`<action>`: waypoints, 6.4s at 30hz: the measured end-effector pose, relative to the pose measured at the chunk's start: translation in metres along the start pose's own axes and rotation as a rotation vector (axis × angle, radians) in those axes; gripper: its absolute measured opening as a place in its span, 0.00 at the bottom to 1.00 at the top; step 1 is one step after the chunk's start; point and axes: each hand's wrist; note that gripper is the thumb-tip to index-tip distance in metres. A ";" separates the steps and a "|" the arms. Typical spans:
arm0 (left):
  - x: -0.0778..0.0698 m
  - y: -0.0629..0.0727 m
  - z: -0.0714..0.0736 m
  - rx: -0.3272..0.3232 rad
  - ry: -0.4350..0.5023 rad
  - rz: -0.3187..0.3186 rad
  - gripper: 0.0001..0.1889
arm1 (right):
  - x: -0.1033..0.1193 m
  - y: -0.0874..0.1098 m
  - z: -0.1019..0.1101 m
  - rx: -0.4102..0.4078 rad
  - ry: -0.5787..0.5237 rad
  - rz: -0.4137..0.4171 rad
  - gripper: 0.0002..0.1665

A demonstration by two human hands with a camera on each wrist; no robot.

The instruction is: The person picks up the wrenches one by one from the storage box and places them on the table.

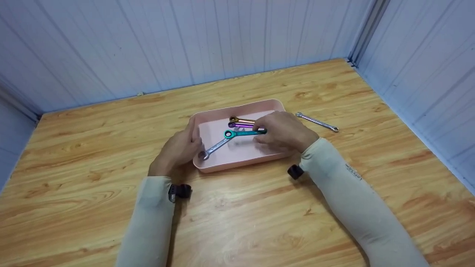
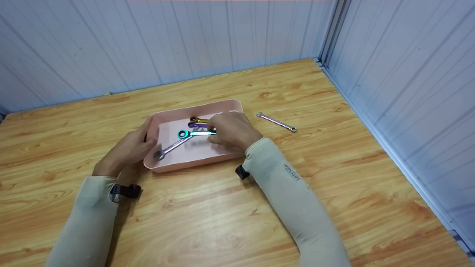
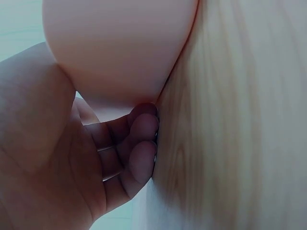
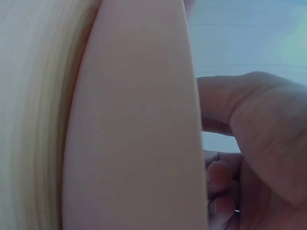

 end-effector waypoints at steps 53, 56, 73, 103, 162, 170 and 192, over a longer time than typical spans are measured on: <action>0.001 0.000 -0.001 -0.003 -0.002 -0.026 0.41 | -0.085 0.049 0.032 -0.184 -0.192 -0.253 0.17; 0.001 0.001 -0.001 0.002 0.005 -0.018 0.41 | -0.086 0.050 0.032 -0.185 -0.204 -0.271 0.19; 0.004 0.002 0.001 -0.015 -0.016 -0.040 0.38 | -0.097 0.051 0.033 -0.166 -0.181 -0.384 0.24; 0.003 0.003 0.000 -0.005 0.007 -0.009 0.40 | -0.100 0.055 0.038 0.007 -0.189 -0.471 0.20; 0.003 0.002 0.002 0.003 0.007 0.001 0.41 | -0.105 0.050 0.026 0.076 0.021 -0.481 0.15; 0.004 0.001 0.001 0.007 0.009 -0.002 0.42 | -0.103 0.051 0.025 0.075 0.018 -0.470 0.10; 0.002 0.000 0.001 -0.007 -0.007 -0.037 0.42 | -0.108 0.053 0.023 0.024 0.025 -0.418 0.09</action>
Point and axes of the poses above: each hand's wrist, its own y-axis away from the middle knuckle, its own z-axis out of the back of the hand, x = y × z, and after that the axes turned 11 degrees about x, right-handed
